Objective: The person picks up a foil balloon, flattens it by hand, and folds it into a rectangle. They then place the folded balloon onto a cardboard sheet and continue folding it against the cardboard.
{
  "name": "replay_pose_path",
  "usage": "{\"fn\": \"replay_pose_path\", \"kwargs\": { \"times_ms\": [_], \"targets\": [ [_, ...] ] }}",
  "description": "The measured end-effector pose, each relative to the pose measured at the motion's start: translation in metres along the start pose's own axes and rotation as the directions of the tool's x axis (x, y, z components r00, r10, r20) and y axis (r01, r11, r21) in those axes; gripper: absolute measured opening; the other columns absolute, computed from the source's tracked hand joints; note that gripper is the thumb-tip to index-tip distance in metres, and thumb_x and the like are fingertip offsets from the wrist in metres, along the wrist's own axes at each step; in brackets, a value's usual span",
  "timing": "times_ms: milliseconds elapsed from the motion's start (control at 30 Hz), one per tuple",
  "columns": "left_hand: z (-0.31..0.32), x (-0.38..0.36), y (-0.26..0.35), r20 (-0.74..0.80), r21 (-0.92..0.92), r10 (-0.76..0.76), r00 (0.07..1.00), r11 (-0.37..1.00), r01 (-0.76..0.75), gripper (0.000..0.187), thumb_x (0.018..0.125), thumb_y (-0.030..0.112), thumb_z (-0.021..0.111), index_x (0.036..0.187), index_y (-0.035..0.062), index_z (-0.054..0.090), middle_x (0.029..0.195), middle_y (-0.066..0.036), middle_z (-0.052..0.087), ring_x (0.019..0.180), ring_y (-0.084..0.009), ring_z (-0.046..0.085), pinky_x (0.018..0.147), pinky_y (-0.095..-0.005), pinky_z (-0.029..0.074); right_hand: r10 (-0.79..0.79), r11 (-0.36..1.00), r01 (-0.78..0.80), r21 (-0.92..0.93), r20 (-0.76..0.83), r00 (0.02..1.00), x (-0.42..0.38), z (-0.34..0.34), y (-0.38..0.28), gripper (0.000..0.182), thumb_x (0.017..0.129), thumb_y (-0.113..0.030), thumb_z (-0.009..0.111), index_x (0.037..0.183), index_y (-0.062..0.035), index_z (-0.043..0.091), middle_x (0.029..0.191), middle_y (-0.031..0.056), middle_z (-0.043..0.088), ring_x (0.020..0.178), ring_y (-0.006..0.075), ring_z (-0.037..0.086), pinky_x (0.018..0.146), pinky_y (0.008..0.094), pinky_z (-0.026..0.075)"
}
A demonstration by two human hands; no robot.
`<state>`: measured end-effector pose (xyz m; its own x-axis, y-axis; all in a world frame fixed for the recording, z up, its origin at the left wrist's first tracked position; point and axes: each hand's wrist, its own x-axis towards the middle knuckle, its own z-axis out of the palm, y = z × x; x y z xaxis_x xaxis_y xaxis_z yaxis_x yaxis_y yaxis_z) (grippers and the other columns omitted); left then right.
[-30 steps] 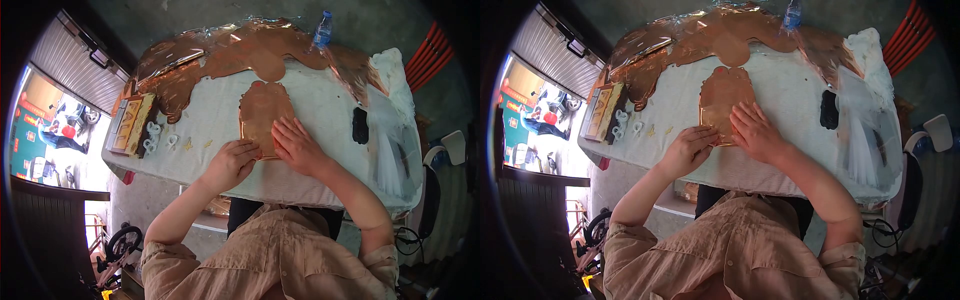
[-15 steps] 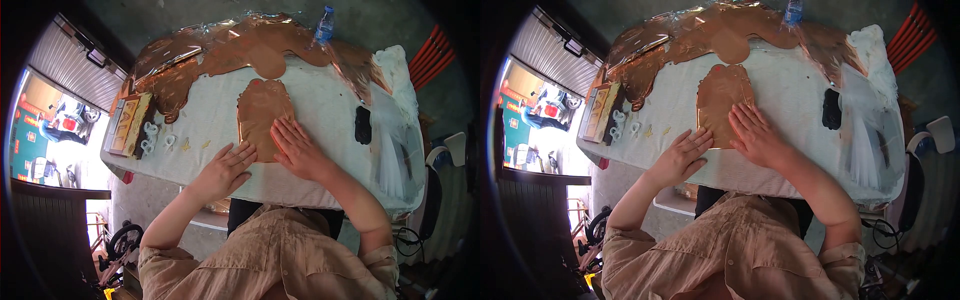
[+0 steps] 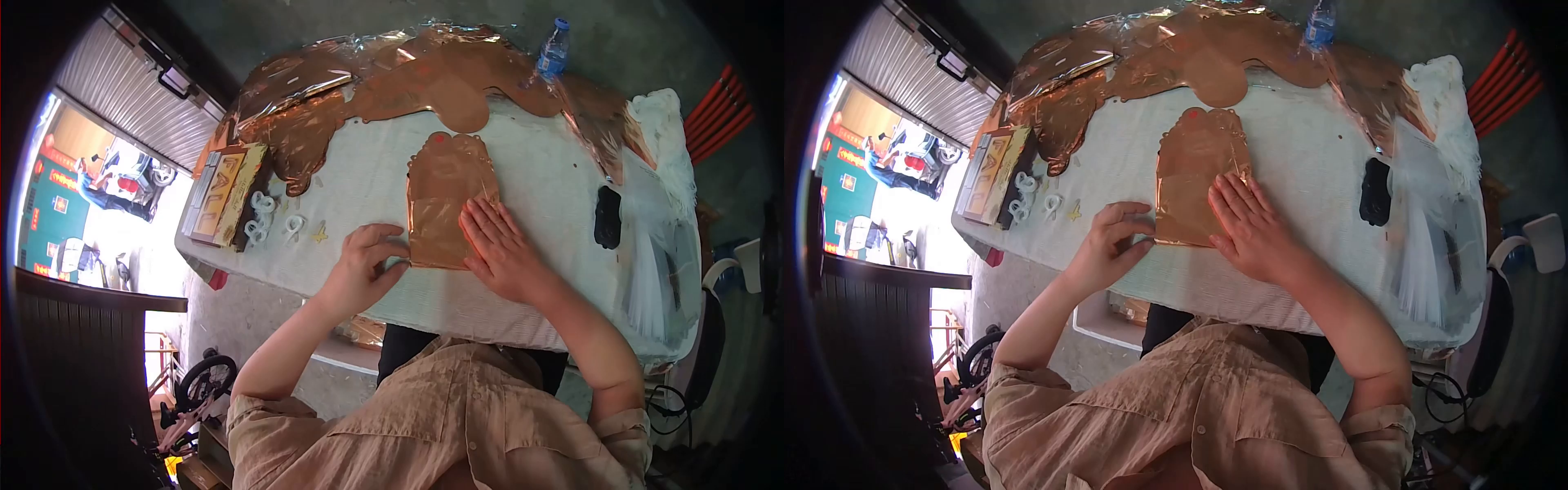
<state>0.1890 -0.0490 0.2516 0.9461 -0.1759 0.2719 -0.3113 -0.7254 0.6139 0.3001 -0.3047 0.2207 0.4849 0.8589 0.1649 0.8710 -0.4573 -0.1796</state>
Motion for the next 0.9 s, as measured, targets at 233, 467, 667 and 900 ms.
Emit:
{"fn": "replay_pose_path", "kwargs": {
  "times_ms": [233,467,667,900],
  "targets": [
    [0.016,0.006,0.003,0.026,-0.294,-0.208,0.978,0.933,0.206,0.011,0.082,0.002,0.069,0.093,0.0014,0.066,0.118,-0.009,0.055,0.098,-0.016,0.056,0.064,-0.0245,0.046,0.016,1.0,-0.016,0.009,0.007,1.0,-0.001,0.001,0.0,0.066,0.096,-0.033,0.047,0.148,0.0004,0.026,0.156,0.017,0.023,0.146,0.0276,0.018,0.12,0.0431,0.009],
    [0.017,0.002,0.002,0.005,-0.064,-0.15,0.989,0.987,0.15,0.011,0.081,0.003,0.07,0.088,0.0004,0.063,0.116,-0.009,0.058,0.095,-0.0164,0.057,0.059,-0.0243,0.048,0.027,1.0,-0.027,-0.008,0.007,1.0,-0.001,0.002,-0.001,0.066,0.096,-0.035,0.045,0.149,0.0002,0.025,0.156,0.0169,0.023,0.146,0.0269,0.018,0.12,0.0425,0.008],
    [-0.003,0.016,-0.01,0.025,-0.022,0.019,1.0,1.0,-0.018,0.02,0.081,0.0,0.065,0.101,0.0018,0.066,0.119,-0.011,0.06,0.105,-0.0247,0.058,0.077,-0.0335,0.052,0.009,1.0,-0.009,-0.028,-0.017,1.0,-0.001,0.003,0.0,0.065,0.096,-0.037,0.045,0.147,0.0011,0.029,0.155,0.0175,0.026,0.146,0.0277,0.019,0.12,0.0427,0.009],
    [-0.005,0.036,-0.031,0.139,0.167,0.226,0.964,0.954,-0.248,0.031,0.083,0.006,0.06,0.113,-0.0016,0.063,0.129,-0.015,0.057,0.126,-0.0334,0.049,0.103,-0.0443,0.04,0.028,1.0,-0.028,-0.001,0.023,0.999,0.0,-0.001,-0.001,0.067,0.096,-0.034,0.046,0.149,0.0001,0.024,0.156,0.0165,0.022,0.147,0.0268,0.016,0.12,0.0424,0.008]
  ]
}}
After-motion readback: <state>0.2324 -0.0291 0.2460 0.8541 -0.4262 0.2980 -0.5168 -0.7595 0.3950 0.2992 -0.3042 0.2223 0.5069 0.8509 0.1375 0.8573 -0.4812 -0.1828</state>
